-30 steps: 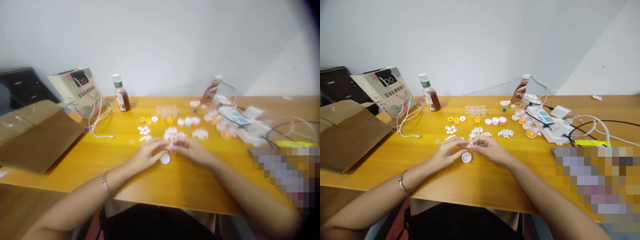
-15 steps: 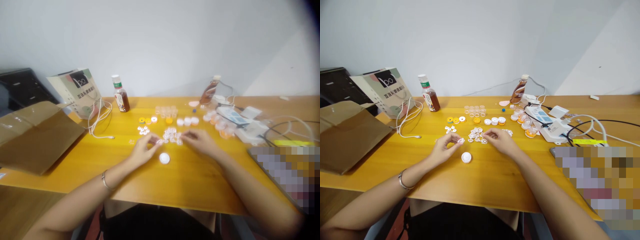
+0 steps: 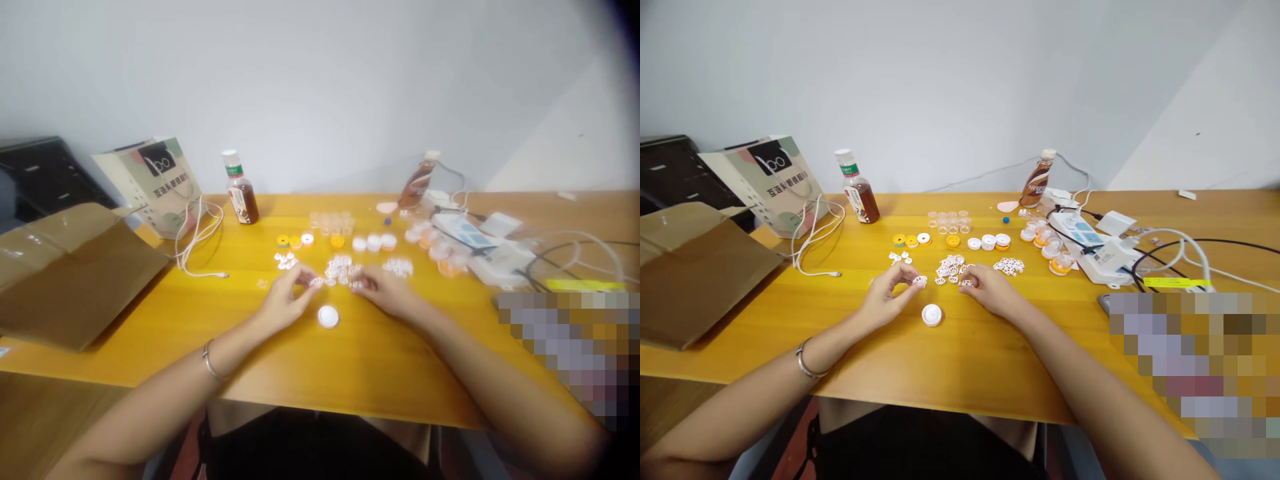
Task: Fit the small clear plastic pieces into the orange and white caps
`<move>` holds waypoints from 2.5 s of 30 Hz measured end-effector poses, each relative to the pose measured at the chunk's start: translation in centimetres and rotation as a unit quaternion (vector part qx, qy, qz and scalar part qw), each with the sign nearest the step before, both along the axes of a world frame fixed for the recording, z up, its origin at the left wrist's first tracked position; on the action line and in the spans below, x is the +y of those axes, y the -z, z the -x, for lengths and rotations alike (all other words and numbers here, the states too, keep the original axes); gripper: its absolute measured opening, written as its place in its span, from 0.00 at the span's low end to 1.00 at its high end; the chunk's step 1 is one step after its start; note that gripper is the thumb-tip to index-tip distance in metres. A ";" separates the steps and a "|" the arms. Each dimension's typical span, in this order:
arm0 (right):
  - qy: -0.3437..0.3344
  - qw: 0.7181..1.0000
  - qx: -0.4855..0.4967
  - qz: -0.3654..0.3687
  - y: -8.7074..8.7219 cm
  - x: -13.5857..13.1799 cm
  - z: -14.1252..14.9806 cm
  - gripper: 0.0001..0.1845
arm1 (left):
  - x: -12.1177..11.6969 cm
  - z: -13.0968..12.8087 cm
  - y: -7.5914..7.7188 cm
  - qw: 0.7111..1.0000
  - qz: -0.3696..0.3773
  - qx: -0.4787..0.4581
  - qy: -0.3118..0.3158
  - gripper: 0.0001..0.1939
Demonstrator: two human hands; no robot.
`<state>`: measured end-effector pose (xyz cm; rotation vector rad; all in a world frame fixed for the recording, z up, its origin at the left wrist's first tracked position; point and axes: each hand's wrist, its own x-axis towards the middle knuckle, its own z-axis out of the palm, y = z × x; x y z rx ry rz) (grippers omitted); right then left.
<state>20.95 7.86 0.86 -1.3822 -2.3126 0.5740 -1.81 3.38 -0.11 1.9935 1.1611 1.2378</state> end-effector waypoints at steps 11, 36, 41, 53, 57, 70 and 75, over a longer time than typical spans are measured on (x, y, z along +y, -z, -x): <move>0.018 0.998 0.025 0.053 -1.4 -0.7 -0.3 0.11 | 0.1 0.3 -0.3 0.999 -0.038 0.028 -0.018 0.16; 0.050 0.755 0.557 0.343 1.0 -4.7 5.5 0.14 | 1.1 1.3 -1.9 0.943 0.047 -0.322 -0.064 0.13; 0.031 0.766 0.555 0.324 0.9 -5.3 5.8 0.10 | 0.6 1.0 -1.7 0.961 0.094 -0.261 -0.011 0.12; -0.029 0.802 0.521 0.289 0.7 -5.2 5.4 0.04 | -0.1 0.0 -0.6 0.992 -0.108 -0.061 0.036 0.09; -0.041 0.811 0.506 0.291 0.6 -5.0 5.1 0.04 | -0.3 -0.3 -0.4 0.991 -0.112 -0.062 0.032 0.10; 0.000 0.827 0.502 0.252 0.8 -5.0 5.3 0.08 | -0.8 -0.8 -0.2 0.995 -0.026 -0.093 0.006 0.10; -0.004 0.809 0.526 0.263 0.7 -4.9 5.2 0.08 | -0.9 -0.9 -0.5 0.994 -0.017 -0.106 0.004 0.10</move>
